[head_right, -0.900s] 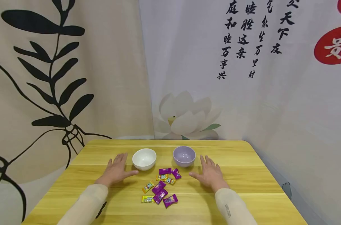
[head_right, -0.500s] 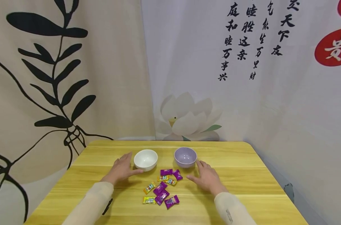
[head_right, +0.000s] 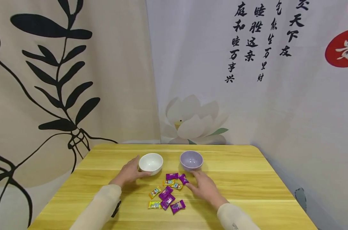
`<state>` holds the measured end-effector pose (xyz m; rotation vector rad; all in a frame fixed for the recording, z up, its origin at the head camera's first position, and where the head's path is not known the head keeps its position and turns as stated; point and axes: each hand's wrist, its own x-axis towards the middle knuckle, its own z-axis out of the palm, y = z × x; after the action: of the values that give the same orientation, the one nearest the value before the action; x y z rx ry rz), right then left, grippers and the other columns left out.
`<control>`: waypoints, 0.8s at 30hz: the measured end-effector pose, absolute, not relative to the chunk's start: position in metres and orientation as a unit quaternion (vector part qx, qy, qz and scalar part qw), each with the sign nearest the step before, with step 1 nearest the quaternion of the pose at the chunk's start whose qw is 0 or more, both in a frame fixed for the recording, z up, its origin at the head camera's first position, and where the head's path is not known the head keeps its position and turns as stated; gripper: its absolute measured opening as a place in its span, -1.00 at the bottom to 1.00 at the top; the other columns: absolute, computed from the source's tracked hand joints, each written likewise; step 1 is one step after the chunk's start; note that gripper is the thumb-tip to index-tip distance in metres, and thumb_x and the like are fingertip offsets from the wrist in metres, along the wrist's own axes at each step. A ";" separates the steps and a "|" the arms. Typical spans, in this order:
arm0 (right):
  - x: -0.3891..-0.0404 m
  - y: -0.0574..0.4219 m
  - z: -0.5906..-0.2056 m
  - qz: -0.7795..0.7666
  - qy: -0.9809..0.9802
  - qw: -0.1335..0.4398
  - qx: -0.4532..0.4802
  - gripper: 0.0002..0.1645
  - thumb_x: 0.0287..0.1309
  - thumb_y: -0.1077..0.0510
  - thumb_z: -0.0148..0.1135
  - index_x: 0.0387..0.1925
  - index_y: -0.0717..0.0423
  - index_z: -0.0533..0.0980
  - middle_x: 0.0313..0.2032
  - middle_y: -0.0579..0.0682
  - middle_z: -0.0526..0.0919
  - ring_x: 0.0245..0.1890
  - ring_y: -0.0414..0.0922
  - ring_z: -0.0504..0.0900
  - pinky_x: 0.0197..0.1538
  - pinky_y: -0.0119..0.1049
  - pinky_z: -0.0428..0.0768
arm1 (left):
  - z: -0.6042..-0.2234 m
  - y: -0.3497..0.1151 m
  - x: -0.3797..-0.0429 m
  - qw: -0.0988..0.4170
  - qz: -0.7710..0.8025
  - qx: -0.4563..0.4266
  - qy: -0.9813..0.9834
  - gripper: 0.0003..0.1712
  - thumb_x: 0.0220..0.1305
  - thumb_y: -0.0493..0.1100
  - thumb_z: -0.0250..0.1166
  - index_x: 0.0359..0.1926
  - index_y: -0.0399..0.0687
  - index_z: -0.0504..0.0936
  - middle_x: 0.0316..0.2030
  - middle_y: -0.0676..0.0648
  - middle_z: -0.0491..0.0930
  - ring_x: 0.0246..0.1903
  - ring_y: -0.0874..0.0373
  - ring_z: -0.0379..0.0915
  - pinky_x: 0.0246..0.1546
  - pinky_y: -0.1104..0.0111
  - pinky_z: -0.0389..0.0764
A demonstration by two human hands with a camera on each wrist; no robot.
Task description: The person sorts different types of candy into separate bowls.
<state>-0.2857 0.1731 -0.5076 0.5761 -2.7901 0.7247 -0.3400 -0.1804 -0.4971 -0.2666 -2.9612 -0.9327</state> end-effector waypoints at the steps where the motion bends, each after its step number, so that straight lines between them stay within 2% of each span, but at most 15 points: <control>1: -0.285 0.170 -0.507 0.251 -0.941 0.100 0.205 -0.36 0.19 -0.08 0.39 0.18 0.20 0.49 0.06 0.14 0.60 -0.05 0.06 0.62 -0.02 0.04 0.60 | -0.497 -0.180 -0.341 0.012 -0.305 -0.084 -0.949 0.46 -0.11 0.46 0.46 0.51 -0.35 -0.02 0.44 -0.37 0.13 0.42 -0.31 0.00 0.38 -0.19 -0.03; 4: -0.283 0.162 -0.507 0.256 -0.933 0.089 0.235 -0.40 0.19 -0.02 0.39 0.14 0.25 0.51 -0.02 0.11 0.61 -0.14 0.03 0.63 -0.11 -0.01 0.62 | -0.499 -0.178 -0.343 0.009 -0.317 -0.083 -0.945 0.44 -0.11 0.45 0.47 0.51 -0.34 0.01 0.43 -0.36 0.16 0.41 -0.30 0.04 0.37 -0.20 -0.01; 6: -0.283 0.156 -0.508 0.251 -0.931 0.085 0.252 -0.43 0.18 0.01 0.40 0.11 0.26 0.53 -0.07 0.08 0.61 -0.17 0.02 0.62 -0.12 -0.02 0.62 | -0.499 -0.177 -0.344 0.011 -0.325 -0.084 -0.942 0.38 -0.12 0.43 0.49 0.50 -0.28 0.09 0.38 -0.33 0.26 0.37 -0.27 0.14 0.35 -0.20 0.04; 11: -0.284 0.146 -0.513 0.219 -0.934 0.082 0.272 -0.49 0.14 -0.02 0.42 0.03 0.21 0.58 -0.15 0.00 0.62 -0.20 -0.05 0.62 -0.10 -0.06 0.62 | -0.502 -0.173 -0.350 0.028 -0.337 -0.100 -0.936 0.21 -0.13 0.39 0.52 0.40 -0.18 0.27 0.17 -0.20 0.48 0.17 -0.16 0.40 0.20 -0.15 0.33; 14: -0.285 0.141 -0.515 0.198 -0.935 0.090 0.280 -0.49 0.09 -0.03 0.45 -0.01 0.20 0.61 -0.18 -0.01 0.62 -0.21 -0.08 0.61 -0.11 -0.09 0.62 | -0.505 -0.171 -0.353 0.028 -0.339 -0.098 -0.935 0.24 -0.12 0.41 0.50 0.42 -0.19 0.24 0.17 -0.21 0.47 0.14 -0.15 0.43 0.13 -0.12 0.43; 20: -0.286 0.135 -0.518 0.162 -0.938 0.107 0.287 -0.49 0.03 -0.04 0.49 -0.05 0.19 0.64 -0.25 -0.05 0.61 -0.28 -0.15 0.57 -0.20 -0.17 0.61 | -0.506 -0.169 -0.354 0.008 -0.346 -0.080 -0.935 0.42 -0.11 0.45 0.47 0.52 -0.25 0.00 0.33 -0.30 0.33 0.23 -0.24 0.35 0.19 -0.11 0.40; 24: -0.287 0.134 -0.520 0.148 -0.939 0.113 0.290 -0.51 0.01 -0.04 0.50 -0.09 0.18 0.65 -0.29 -0.09 0.57 -0.33 -0.18 0.54 -0.25 -0.22 0.59 | -0.504 -0.168 -0.353 0.010 -0.343 -0.092 -0.935 0.32 -0.11 0.43 0.49 0.49 -0.19 0.12 0.26 -0.24 0.42 0.18 -0.17 0.42 0.15 -0.07 0.45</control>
<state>-0.2867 0.1335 -0.5198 0.8505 -2.7540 0.4348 -0.3529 -0.1682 -0.5042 -0.2868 -2.9175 -1.0699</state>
